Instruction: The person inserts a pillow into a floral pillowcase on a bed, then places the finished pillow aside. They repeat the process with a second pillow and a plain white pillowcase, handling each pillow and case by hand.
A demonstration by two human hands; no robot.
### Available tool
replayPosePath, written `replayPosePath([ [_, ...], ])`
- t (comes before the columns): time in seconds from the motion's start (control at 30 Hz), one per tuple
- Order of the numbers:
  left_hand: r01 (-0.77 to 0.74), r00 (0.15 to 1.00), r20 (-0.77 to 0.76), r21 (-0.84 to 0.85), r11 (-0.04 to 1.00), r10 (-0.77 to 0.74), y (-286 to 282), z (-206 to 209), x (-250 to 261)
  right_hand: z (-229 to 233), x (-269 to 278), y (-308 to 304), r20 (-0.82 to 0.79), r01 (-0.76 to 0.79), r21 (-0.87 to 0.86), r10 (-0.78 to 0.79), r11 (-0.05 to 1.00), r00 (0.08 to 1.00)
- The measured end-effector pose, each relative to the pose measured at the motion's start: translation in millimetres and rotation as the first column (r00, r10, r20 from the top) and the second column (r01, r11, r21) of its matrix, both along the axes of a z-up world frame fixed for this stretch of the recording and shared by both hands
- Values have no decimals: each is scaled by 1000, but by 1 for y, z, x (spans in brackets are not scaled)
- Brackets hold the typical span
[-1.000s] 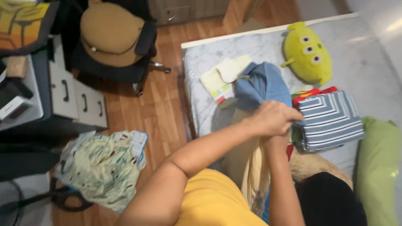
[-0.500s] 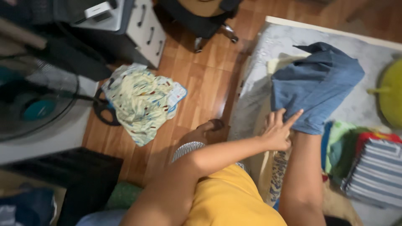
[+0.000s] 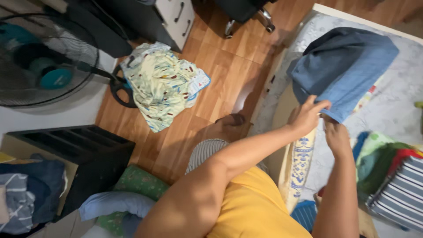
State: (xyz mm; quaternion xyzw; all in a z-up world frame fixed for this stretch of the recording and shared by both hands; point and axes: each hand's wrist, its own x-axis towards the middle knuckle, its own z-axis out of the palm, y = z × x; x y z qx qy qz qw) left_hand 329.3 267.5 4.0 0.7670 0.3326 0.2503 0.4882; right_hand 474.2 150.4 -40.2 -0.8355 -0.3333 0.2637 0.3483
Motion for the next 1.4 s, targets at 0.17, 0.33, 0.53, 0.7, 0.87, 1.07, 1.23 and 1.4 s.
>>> replayPosePath([
  [0.17,3,995,98,117,993,-14,5,34,7,80,-51,24,341,44,397,-192,917,920],
  [0.33,-31,956,293,196,980,-28,12,71,7,103,-34,44,432,-100,479,-135,872,892],
  [0.53,27,938,332,210,977,-97,22,104,22,63,18,49,525,-164,651,-283,742,803],
  [0.7,-76,850,525,198,977,-40,65,119,49,34,89,75,440,59,724,-526,688,727],
  [0.87,195,751,603,187,963,-269,94,113,50,6,145,92,140,463,754,-803,466,579],
  [1.07,367,719,613,63,928,-326,158,125,31,-23,139,50,-420,849,281,-739,447,528],
  [1.23,780,467,864,-301,548,-190,170,132,11,-48,58,5,-915,778,120,-235,617,327],
  [1.4,853,440,875,-337,398,-201,170,103,12,-84,2,33,-966,704,242,101,668,236],
])
